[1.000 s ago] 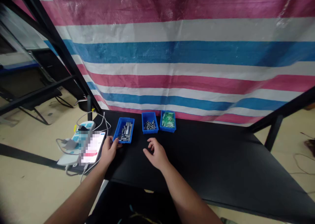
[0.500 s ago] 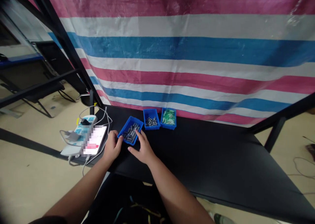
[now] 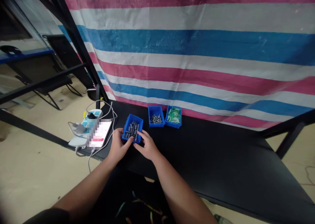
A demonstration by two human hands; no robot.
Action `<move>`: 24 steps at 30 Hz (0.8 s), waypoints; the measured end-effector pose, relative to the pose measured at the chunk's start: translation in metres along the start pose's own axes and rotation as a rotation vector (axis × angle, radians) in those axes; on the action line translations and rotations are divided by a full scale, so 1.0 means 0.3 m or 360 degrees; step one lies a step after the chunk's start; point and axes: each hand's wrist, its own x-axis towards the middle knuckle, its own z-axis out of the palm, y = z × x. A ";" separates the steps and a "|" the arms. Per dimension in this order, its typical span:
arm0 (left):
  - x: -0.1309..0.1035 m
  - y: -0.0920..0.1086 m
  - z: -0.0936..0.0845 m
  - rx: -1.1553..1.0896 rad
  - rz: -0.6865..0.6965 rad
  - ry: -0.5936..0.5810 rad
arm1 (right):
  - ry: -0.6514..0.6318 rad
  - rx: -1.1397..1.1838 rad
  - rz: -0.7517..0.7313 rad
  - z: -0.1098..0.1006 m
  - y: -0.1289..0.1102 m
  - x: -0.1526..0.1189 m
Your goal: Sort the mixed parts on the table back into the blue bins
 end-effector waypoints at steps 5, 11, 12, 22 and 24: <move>0.016 0.035 -0.024 0.0012 0.0135 0.0024 | 0.0140 -0.0410 -0.0123 0.008 -0.012 -0.001; -0.016 0.040 -0.010 -0.0005 0.0252 -0.0048 | -0.0044 -0.0783 -0.0162 0.042 -0.036 0.002; -0.020 0.038 -0.006 -0.0013 0.0254 -0.0046 | -0.0050 -0.0832 -0.0140 0.050 -0.035 0.003; -0.018 -0.019 0.038 -0.0255 0.0003 -0.0176 | 0.0072 -0.1062 -0.0040 0.101 -0.015 0.009; -0.019 -0.017 0.038 -0.0296 0.0035 -0.0229 | 0.0089 -0.1118 -0.0024 0.104 -0.014 0.011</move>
